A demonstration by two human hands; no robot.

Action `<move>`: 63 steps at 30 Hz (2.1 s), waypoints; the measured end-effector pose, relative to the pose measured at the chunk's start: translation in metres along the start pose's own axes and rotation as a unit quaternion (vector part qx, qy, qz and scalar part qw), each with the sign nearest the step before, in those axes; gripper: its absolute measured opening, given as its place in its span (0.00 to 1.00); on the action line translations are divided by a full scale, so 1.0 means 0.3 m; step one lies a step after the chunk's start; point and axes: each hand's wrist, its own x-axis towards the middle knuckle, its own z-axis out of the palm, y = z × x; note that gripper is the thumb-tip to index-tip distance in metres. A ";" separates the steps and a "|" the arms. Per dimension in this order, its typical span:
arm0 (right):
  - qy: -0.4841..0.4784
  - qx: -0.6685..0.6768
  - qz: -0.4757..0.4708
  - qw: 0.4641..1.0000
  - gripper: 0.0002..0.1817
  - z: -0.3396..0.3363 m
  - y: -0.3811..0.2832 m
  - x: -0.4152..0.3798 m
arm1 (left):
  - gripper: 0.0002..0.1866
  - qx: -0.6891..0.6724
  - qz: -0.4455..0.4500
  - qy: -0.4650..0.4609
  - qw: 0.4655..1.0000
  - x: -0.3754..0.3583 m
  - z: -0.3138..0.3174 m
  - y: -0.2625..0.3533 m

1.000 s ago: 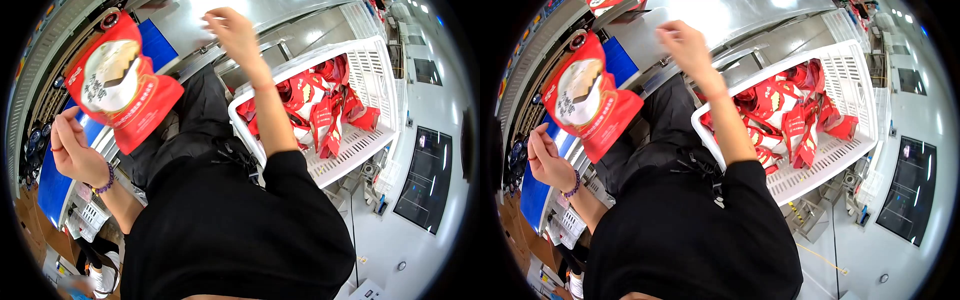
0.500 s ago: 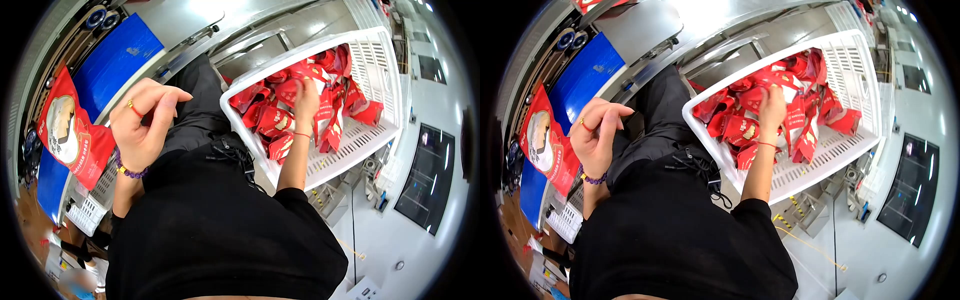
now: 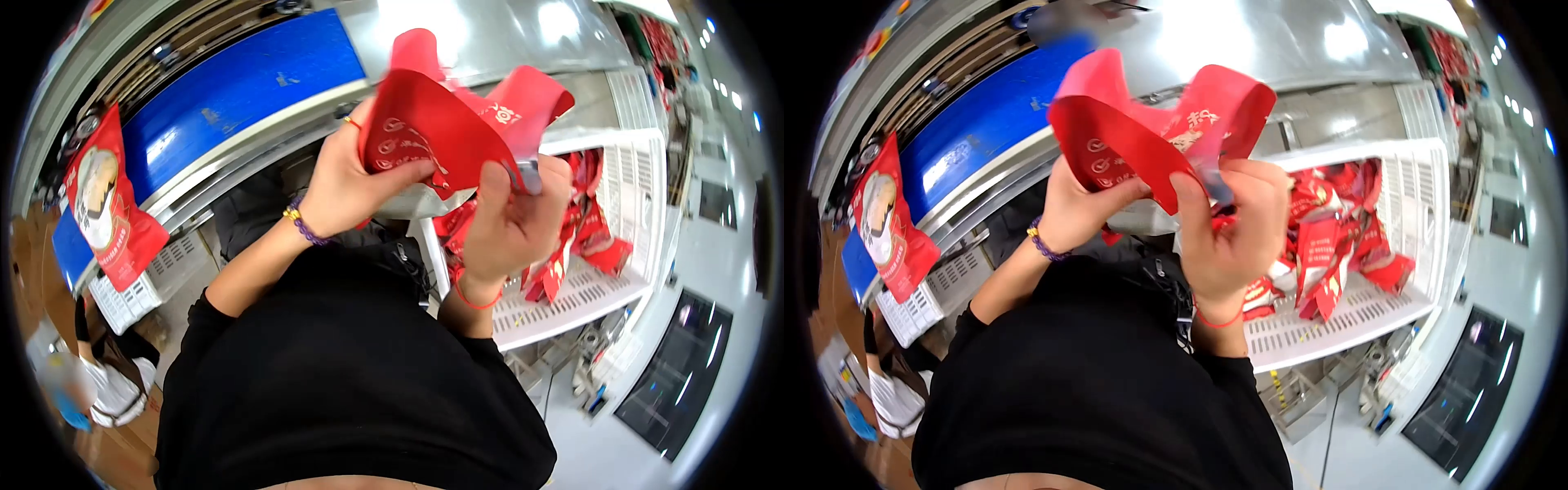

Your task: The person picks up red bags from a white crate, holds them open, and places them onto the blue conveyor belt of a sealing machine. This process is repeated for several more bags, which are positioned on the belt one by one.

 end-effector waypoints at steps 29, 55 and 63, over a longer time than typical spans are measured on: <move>-0.154 0.257 0.404 0.865 0.08 0.361 0.818 0.054 | 0.09 -0.056 -0.035 0.271 0.960 0.525 -0.342 -0.278; -0.286 0.315 0.298 0.855 0.08 0.627 0.513 -0.012 | 0.08 0.263 0.224 0.332 0.878 -0.025 -0.348 0.091; -0.028 -0.353 0.213 0.911 0.13 -0.375 0.761 -0.334 | 0.09 0.280 0.070 0.036 0.957 0.071 -0.124 -0.044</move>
